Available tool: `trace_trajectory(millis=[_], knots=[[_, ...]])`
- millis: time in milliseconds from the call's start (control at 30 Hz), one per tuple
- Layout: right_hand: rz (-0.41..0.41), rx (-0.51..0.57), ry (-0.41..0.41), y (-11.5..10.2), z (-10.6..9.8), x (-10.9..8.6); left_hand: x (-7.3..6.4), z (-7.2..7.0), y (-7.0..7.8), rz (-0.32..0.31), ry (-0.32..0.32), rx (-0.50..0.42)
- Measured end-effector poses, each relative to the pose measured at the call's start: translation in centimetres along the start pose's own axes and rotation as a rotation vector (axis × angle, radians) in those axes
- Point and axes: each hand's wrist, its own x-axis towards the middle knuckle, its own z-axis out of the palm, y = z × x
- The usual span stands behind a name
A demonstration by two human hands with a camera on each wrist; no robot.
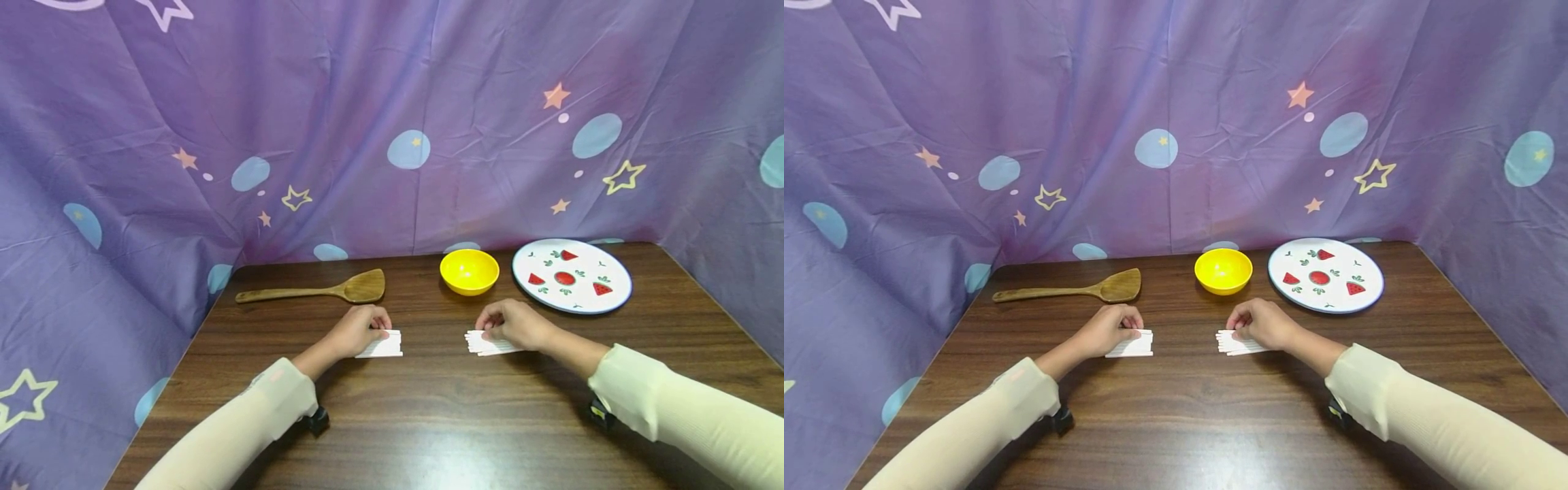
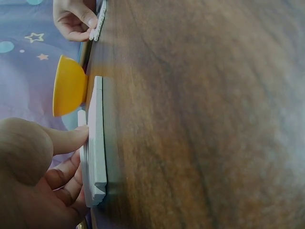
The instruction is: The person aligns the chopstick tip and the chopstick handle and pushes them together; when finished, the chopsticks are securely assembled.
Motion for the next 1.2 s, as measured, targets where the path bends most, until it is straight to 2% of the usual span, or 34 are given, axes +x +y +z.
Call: trace_trajectory(millis=[300,533,700,833,967,1100,1200], knots=[[-0.019,-0.011,-0.01,0.1,-0.3,0.0,0.2,0.1,0.0,0.007,0.007,0.016],[-0.036,-0.029,-0.016,0.0,-0.6,0.1,0.1,-0.3,0.3,0.024,0.023,0.052],[-0.046,-0.047,-0.009,-0.2,-0.8,0.2,0.1,-0.7,0.7,0.031,0.012,0.058],[-0.063,-0.046,-0.003,-0.6,-1.1,0.4,0.2,-0.9,1.1,0.066,0.022,0.061],[-0.079,-0.055,-0.002,-1.2,-1.1,0.5,0.3,-1.0,1.7,0.12,0.037,0.022],[-0.097,-0.09,0.0,-2.0,-0.9,0.6,0.2,-0.8,2.4,0.146,-0.002,-0.053],[-0.115,-0.119,-0.006,-2.6,-0.8,0.7,0.2,-0.7,2.9,0.168,-0.024,-0.061]])
